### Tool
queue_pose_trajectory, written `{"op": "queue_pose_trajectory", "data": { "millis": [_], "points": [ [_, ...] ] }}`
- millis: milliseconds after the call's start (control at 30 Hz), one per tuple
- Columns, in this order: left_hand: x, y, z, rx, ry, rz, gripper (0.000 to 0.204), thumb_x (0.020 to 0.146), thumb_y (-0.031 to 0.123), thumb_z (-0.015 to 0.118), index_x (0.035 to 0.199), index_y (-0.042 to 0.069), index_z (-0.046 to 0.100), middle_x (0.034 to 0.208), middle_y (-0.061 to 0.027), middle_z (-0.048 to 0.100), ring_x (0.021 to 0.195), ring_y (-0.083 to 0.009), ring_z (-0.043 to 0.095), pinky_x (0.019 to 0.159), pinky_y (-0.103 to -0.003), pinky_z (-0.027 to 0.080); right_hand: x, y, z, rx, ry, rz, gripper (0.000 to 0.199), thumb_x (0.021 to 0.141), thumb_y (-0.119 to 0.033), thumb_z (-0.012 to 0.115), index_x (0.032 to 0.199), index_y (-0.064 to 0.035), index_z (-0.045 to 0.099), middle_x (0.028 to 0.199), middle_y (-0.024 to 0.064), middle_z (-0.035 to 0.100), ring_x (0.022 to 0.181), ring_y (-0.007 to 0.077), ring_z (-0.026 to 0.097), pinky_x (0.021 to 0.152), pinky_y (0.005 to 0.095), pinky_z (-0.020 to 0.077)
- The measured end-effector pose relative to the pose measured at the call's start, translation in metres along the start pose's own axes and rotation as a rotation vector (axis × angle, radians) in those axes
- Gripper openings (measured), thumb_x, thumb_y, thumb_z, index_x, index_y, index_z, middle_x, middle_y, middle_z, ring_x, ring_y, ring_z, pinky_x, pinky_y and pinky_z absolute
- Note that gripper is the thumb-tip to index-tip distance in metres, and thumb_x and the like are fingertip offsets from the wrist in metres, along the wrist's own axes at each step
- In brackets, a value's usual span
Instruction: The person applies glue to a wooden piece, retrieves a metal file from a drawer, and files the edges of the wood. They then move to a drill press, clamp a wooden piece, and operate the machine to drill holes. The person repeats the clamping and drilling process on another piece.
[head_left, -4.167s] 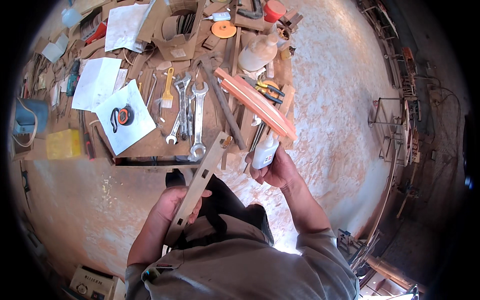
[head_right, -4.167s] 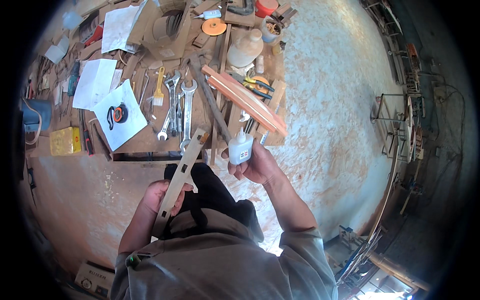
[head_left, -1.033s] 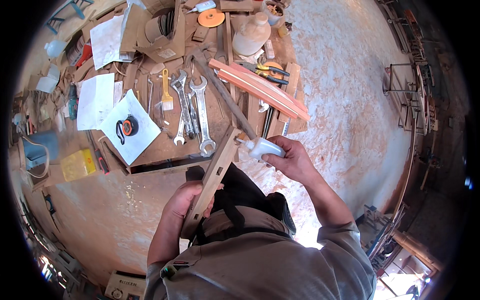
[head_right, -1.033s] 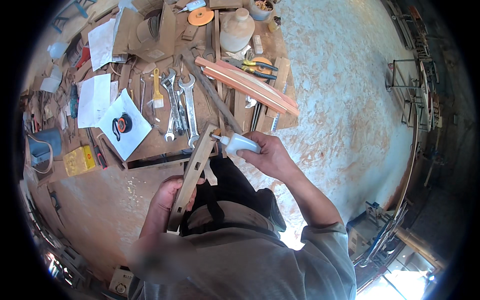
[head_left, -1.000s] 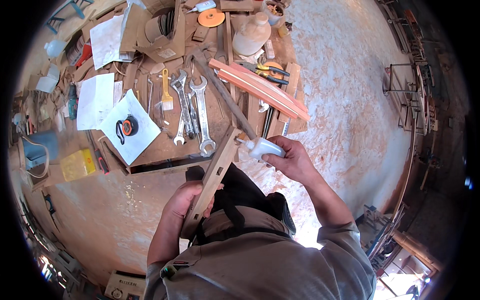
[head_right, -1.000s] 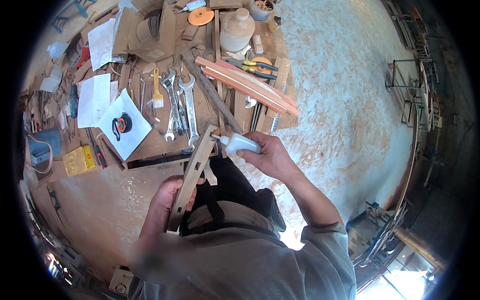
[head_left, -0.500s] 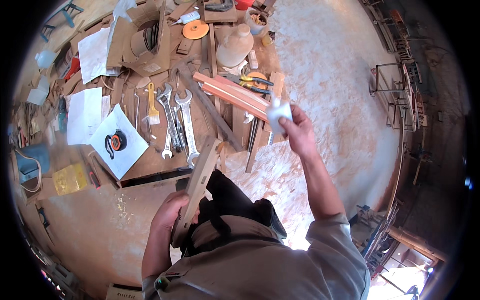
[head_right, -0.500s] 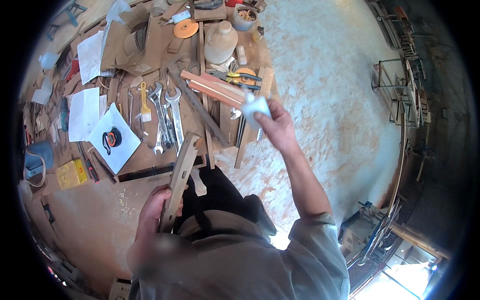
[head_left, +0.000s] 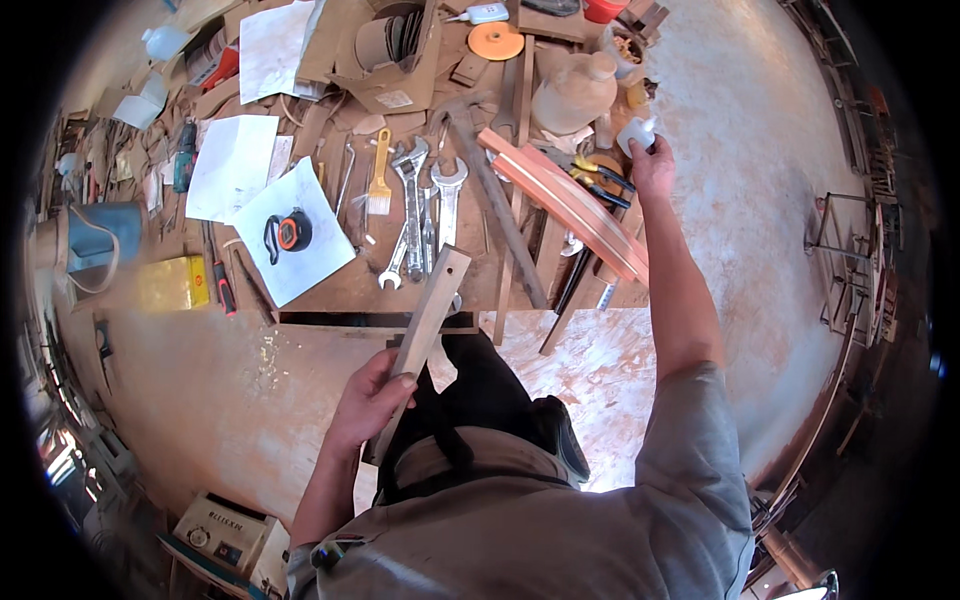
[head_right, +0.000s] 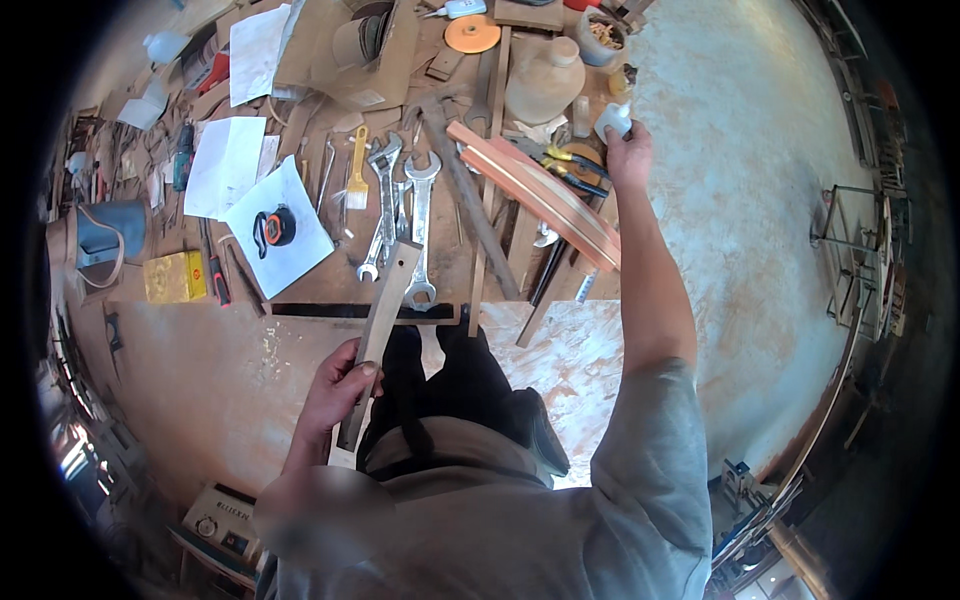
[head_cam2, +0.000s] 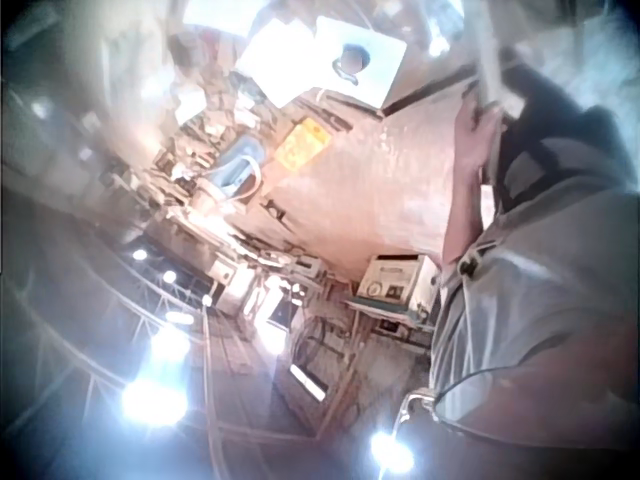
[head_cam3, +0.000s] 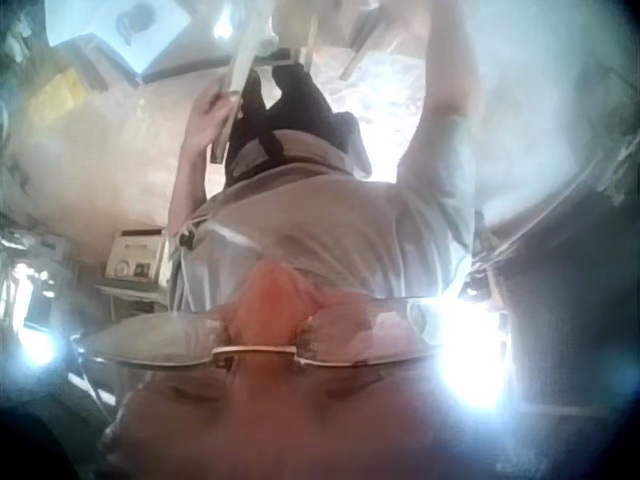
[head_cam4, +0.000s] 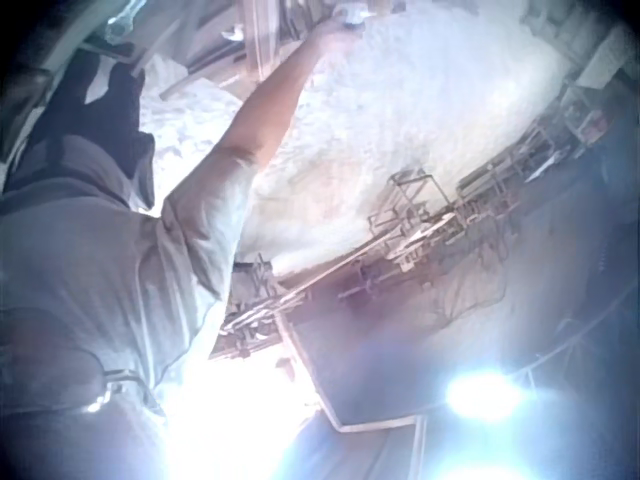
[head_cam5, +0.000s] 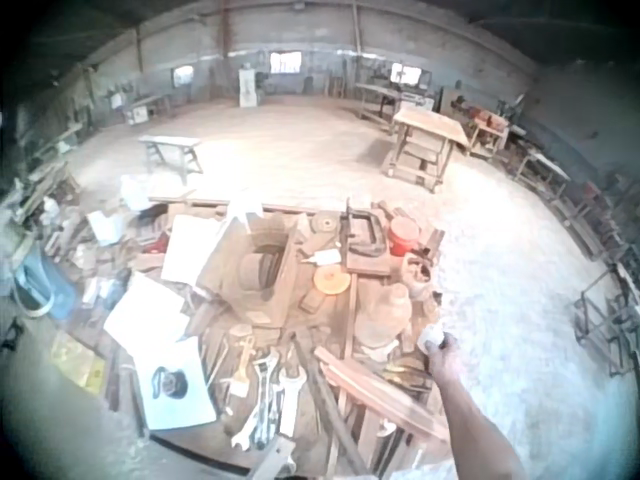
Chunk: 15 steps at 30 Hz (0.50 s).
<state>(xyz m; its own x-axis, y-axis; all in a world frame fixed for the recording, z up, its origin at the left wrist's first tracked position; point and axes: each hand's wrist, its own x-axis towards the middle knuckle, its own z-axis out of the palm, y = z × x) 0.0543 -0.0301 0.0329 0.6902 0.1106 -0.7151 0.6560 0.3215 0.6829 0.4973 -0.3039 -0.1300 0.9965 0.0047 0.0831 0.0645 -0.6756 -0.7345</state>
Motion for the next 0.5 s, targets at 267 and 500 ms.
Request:
{"op": "queue_pose_trajectory", "data": {
  "millis": [267, 500],
  "points": [
    [0.007, -0.004, 0.007, -0.043, 0.020, 0.029, 0.032, 0.088, 0.016, 0.059, 0.118, 0.004, 0.054, 0.080, -0.0012, 0.060, 0.066, -0.0097, 0.058, 0.062, -0.024, 0.047, 0.006, -0.012, 0.011, -0.180, -0.019, 0.045, 0.040, 0.076, -0.023, 0.067, 0.110, -0.0020, 0.060, 0.100, 0.0200, 0.065, 0.094, 0.0343, 0.062, 0.084, 0.0417, 0.0478],
    [0.008, 0.001, 0.006, -0.049, 0.009, 0.020, 0.034, 0.088, 0.016, 0.059, 0.119, 0.004, 0.054, 0.080, -0.0011, 0.060, 0.067, -0.0093, 0.058, 0.062, -0.024, 0.046, 0.013, -0.001, 0.014, -0.251, -0.059, 0.086, 0.043, 0.076, -0.026, 0.066, 0.112, -0.0041, 0.059, 0.103, 0.0194, 0.065, 0.097, 0.0341, 0.062, 0.086, 0.0420, 0.0478]
  ]
}}
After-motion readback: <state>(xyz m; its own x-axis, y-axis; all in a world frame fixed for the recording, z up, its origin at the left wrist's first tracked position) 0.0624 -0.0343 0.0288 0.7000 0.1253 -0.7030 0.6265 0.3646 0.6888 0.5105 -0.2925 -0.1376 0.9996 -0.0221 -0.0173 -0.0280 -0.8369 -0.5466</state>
